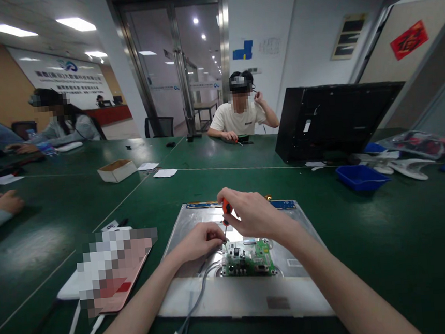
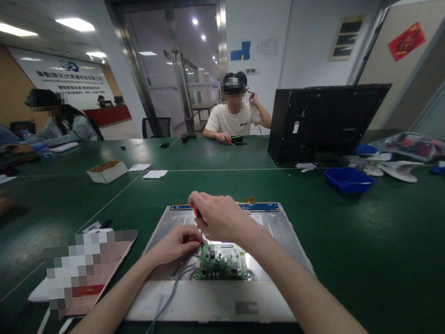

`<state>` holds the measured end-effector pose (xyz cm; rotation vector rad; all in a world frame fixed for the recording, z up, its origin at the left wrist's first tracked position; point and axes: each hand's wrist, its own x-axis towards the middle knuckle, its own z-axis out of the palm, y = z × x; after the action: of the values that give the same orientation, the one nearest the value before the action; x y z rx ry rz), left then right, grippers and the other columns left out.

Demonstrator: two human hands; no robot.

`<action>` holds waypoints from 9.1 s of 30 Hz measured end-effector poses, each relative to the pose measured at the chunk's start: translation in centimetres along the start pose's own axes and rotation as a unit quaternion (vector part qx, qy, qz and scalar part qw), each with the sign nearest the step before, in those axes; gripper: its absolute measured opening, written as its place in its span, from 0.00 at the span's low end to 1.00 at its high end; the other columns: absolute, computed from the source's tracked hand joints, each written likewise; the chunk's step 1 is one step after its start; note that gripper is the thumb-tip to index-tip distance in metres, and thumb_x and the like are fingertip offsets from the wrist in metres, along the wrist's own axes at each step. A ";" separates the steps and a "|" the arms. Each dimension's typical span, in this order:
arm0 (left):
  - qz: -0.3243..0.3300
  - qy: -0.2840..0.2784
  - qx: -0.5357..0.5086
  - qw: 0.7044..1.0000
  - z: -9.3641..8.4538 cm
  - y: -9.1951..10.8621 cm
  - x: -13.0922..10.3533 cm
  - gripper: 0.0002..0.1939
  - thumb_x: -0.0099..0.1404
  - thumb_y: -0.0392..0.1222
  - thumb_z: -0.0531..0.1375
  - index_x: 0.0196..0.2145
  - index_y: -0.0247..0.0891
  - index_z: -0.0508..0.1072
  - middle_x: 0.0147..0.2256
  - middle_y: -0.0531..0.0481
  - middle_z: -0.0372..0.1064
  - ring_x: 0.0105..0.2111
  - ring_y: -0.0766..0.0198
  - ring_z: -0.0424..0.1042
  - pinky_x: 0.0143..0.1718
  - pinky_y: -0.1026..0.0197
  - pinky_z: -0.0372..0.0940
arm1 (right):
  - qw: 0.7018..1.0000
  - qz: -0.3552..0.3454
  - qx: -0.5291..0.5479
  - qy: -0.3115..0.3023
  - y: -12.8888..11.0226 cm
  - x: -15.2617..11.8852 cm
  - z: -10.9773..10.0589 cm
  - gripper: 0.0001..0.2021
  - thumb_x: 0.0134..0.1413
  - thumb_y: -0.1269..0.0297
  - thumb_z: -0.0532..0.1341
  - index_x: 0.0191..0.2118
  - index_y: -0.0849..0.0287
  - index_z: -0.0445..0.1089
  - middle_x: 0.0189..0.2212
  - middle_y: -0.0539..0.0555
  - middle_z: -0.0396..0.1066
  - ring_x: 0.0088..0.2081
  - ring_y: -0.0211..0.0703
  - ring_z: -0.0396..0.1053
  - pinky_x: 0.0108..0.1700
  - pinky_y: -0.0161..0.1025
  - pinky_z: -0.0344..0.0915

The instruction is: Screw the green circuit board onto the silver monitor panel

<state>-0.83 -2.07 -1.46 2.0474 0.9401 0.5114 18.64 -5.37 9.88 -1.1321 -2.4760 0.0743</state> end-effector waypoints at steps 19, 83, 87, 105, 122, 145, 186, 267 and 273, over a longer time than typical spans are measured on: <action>0.007 0.012 0.012 1.000 0.0 0.1 -0.1 0.06 0.56 0.33 0.57 0.32 0.34 0.74 0.27 0.52 0.69 0.27 0.66 0.66 0.28 0.67 0.59 | 0.999 -0.001 0.029 -0.016 -0.3 -0.1 -0.3 0.14 0.51 0.69 0.54 0.46 0.58 0.59 0.35 0.53 0.70 0.31 0.38 0.64 0.29 0.36 0.50; 0.013 0.021 0.020 1.000 0.1 0.5 -0.3 0.05 0.56 0.34 0.58 0.31 0.34 0.74 0.27 0.52 0.68 0.26 0.67 0.65 0.28 0.67 0.58 | 0.999 0.013 -0.047 -0.019 0.0 0.1 -0.1 0.11 0.53 0.62 0.57 0.43 0.57 0.59 0.33 0.52 0.72 0.30 0.41 0.67 0.27 0.36 0.50; 0.014 0.018 0.022 0.999 0.1 0.4 -0.3 0.05 0.57 0.33 0.58 0.32 0.34 0.74 0.26 0.52 0.69 0.27 0.67 0.66 0.27 0.67 0.59 | 0.998 0.007 -0.062 -0.016 0.1 0.0 -0.2 0.11 0.54 0.59 0.58 0.41 0.56 0.60 0.31 0.51 0.72 0.29 0.41 0.68 0.26 0.36 0.49; 0.011 0.012 0.012 1.000 0.3 0.0 -0.2 0.06 0.57 0.33 0.58 0.33 0.34 0.73 0.27 0.52 0.69 0.27 0.66 0.67 0.28 0.67 0.59 | 1.000 0.001 -0.025 0.014 -0.1 -0.1 0.0 0.11 0.49 0.65 0.55 0.41 0.58 0.59 0.29 0.50 0.70 0.28 0.37 0.64 0.26 0.35 0.46; 0.015 0.006 0.013 1.000 0.0 1.1 -0.4 0.04 0.57 0.33 0.58 0.31 0.34 0.72 0.26 0.53 0.66 0.26 0.67 0.64 0.28 0.67 0.58 | 1.000 -0.003 -0.011 -0.015 -0.5 -0.3 -0.4 0.11 0.49 0.67 0.53 0.41 0.57 0.57 0.30 0.51 0.70 0.28 0.37 0.63 0.26 0.36 0.46; 0.027 0.019 0.029 0.999 0.2 1.1 -0.4 0.03 0.58 0.36 0.58 0.31 0.35 0.71 0.26 0.53 0.66 0.27 0.66 0.65 0.28 0.66 0.59 | 0.996 0.027 -0.084 0.004 -0.6 -0.1 -0.1 0.11 0.56 0.55 0.53 0.39 0.56 0.58 0.27 0.50 0.70 0.26 0.39 0.63 0.25 0.36 0.43; 0.047 0.014 0.043 0.998 0.1 0.9 -0.4 0.03 0.59 0.34 0.58 0.31 0.35 0.71 0.27 0.53 0.66 0.28 0.67 0.64 0.28 0.67 0.57 | 0.997 0.028 -0.073 0.016 -0.5 0.0 0.2 0.09 0.56 0.56 0.54 0.37 0.55 0.60 0.29 0.49 0.72 0.27 0.39 0.65 0.26 0.36 0.44; 0.032 0.004 0.042 0.999 0.1 1.0 -0.3 0.03 0.60 0.36 0.57 0.32 0.35 0.71 0.28 0.53 0.67 0.29 0.66 0.65 0.29 0.66 0.58 | 0.998 0.043 -0.043 0.010 -0.5 0.1 0.6 0.13 0.53 0.65 0.54 0.45 0.57 0.55 0.32 0.52 0.71 0.29 0.40 0.65 0.27 0.35 0.47; 0.039 -0.005 0.025 0.999 0.1 0.9 -0.3 0.04 0.60 0.36 0.57 0.33 0.35 0.70 0.29 0.52 0.67 0.28 0.66 0.65 0.29 0.66 0.58 | 0.999 0.031 -0.034 0.005 -0.5 -0.1 0.4 0.11 0.52 0.62 0.57 0.41 0.56 0.58 0.31 0.51 0.71 0.29 0.39 0.65 0.27 0.35 0.47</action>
<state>-0.59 -2.73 -0.86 2.1366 0.8772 0.5248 18.16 -5.75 9.64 -1.2340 -2.4526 0.0033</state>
